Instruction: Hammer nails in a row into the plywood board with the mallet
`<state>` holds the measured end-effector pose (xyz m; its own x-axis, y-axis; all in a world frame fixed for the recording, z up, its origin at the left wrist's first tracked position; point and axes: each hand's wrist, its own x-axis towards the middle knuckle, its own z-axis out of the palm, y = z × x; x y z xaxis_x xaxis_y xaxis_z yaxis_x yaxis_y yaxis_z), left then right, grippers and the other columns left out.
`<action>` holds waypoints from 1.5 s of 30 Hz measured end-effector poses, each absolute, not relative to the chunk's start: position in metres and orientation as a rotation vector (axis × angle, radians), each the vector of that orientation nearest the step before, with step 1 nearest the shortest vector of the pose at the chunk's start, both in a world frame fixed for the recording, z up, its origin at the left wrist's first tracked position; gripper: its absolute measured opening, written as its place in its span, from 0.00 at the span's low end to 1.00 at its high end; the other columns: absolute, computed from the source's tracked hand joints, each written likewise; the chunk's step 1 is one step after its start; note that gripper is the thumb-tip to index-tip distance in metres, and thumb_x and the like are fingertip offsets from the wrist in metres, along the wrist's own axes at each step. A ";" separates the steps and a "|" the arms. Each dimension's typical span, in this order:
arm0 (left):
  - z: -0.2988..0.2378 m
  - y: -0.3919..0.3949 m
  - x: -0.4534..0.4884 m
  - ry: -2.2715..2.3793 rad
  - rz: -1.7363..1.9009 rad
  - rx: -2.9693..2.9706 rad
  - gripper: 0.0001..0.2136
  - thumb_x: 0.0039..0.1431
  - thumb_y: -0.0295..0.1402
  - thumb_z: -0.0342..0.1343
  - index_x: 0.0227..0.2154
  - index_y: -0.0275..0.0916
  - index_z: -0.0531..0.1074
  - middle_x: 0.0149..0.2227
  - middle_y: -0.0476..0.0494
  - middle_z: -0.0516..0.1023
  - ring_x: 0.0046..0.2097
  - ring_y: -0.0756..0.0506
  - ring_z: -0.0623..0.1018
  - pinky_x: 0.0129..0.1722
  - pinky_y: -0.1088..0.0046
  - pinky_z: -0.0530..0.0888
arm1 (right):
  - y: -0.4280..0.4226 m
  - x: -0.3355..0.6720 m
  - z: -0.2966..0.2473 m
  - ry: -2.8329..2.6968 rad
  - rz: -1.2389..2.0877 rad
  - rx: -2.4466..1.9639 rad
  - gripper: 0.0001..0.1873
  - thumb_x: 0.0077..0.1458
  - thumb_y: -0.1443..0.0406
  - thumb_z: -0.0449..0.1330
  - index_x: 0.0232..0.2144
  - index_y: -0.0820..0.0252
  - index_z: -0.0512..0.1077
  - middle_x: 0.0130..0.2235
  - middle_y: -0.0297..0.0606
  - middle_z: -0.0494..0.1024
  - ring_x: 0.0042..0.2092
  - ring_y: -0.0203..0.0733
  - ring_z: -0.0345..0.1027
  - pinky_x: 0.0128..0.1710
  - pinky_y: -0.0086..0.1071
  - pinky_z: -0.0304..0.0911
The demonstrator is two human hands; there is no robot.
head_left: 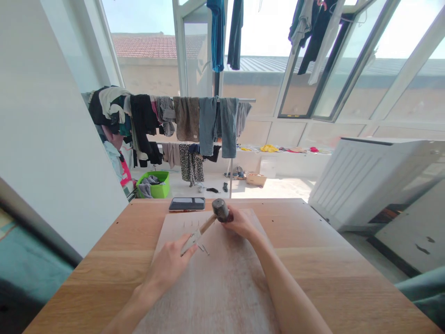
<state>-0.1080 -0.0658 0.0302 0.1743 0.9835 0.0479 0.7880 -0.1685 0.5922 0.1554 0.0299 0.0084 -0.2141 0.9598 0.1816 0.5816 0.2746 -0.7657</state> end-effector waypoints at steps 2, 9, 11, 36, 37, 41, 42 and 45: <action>0.029 -0.066 -0.108 1.669 0.647 2.024 0.17 0.67 0.44 0.49 0.51 0.46 0.77 0.41 0.42 0.85 0.46 0.39 0.83 0.41 0.71 0.72 | 0.031 0.156 0.006 -1.893 0.751 -1.391 0.15 0.46 0.70 0.62 0.38 0.54 0.72 0.29 0.30 0.77 0.33 0.42 0.72 0.32 0.28 0.62; 0.022 -0.069 -0.107 1.698 0.676 2.027 0.17 0.66 0.46 0.50 0.48 0.47 0.78 0.37 0.44 0.84 0.40 0.40 0.83 0.34 0.73 0.71 | 0.032 0.154 0.007 -1.891 0.775 -1.401 0.16 0.46 0.72 0.62 0.39 0.53 0.72 0.32 0.31 0.80 0.34 0.42 0.74 0.33 0.28 0.65; 0.020 -0.070 -0.109 1.680 0.775 1.994 0.18 0.67 0.47 0.49 0.48 0.45 0.77 0.35 0.46 0.84 0.38 0.42 0.82 0.34 0.74 0.71 | 0.030 0.153 0.010 -1.904 0.795 -1.412 0.17 0.47 0.73 0.60 0.41 0.54 0.72 0.32 0.31 0.81 0.34 0.40 0.74 0.34 0.29 0.66; 0.025 -0.074 -0.115 1.582 1.058 1.839 0.19 0.66 0.47 0.49 0.48 0.41 0.76 0.40 0.46 0.84 0.42 0.42 0.82 0.40 0.74 0.74 | -0.023 0.079 0.057 -2.566 0.591 -1.600 0.18 0.36 0.74 0.65 0.35 0.60 0.75 0.33 0.44 0.80 0.31 0.46 0.72 0.24 0.30 0.50; 0.025 -0.074 -0.115 1.583 1.063 1.837 0.19 0.66 0.47 0.49 0.48 0.41 0.76 0.39 0.46 0.84 0.41 0.42 0.82 0.40 0.74 0.74 | -0.020 0.085 0.057 -2.548 0.579 -1.606 0.17 0.36 0.74 0.65 0.33 0.59 0.75 0.32 0.42 0.80 0.31 0.45 0.72 0.24 0.30 0.51; 0.025 -0.074 -0.115 1.599 1.058 1.825 0.20 0.67 0.48 0.48 0.49 0.40 0.75 0.35 0.47 0.82 0.37 0.42 0.81 0.38 0.73 0.73 | -0.003 0.124 0.064 -2.410 0.511 -1.614 0.10 0.40 0.75 0.62 0.27 0.56 0.72 0.31 0.36 0.78 0.32 0.40 0.69 0.27 0.28 0.53; 0.025 -0.075 -0.115 1.601 1.054 1.824 0.21 0.67 0.49 0.48 0.49 0.40 0.75 0.33 0.48 0.82 0.36 0.43 0.81 0.37 0.73 0.73 | 0.001 0.134 0.066 -2.363 0.483 -1.619 0.10 0.42 0.75 0.61 0.27 0.56 0.72 0.31 0.35 0.78 0.32 0.39 0.68 0.28 0.28 0.53; 0.026 -0.076 -0.114 1.609 1.040 1.819 0.21 0.67 0.49 0.47 0.49 0.39 0.75 0.30 0.49 0.80 0.33 0.43 0.79 0.36 0.73 0.72 | 0.011 0.163 0.068 -2.247 0.429 -1.634 0.10 0.47 0.75 0.58 0.30 0.57 0.72 0.32 0.34 0.77 0.34 0.38 0.68 0.31 0.28 0.56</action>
<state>-0.1142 -0.0758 0.0263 0.0122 0.9761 0.2171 0.5988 -0.1810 0.7802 0.1628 0.0106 0.0681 -0.2885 0.9536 0.0868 0.8546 0.2973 -0.4258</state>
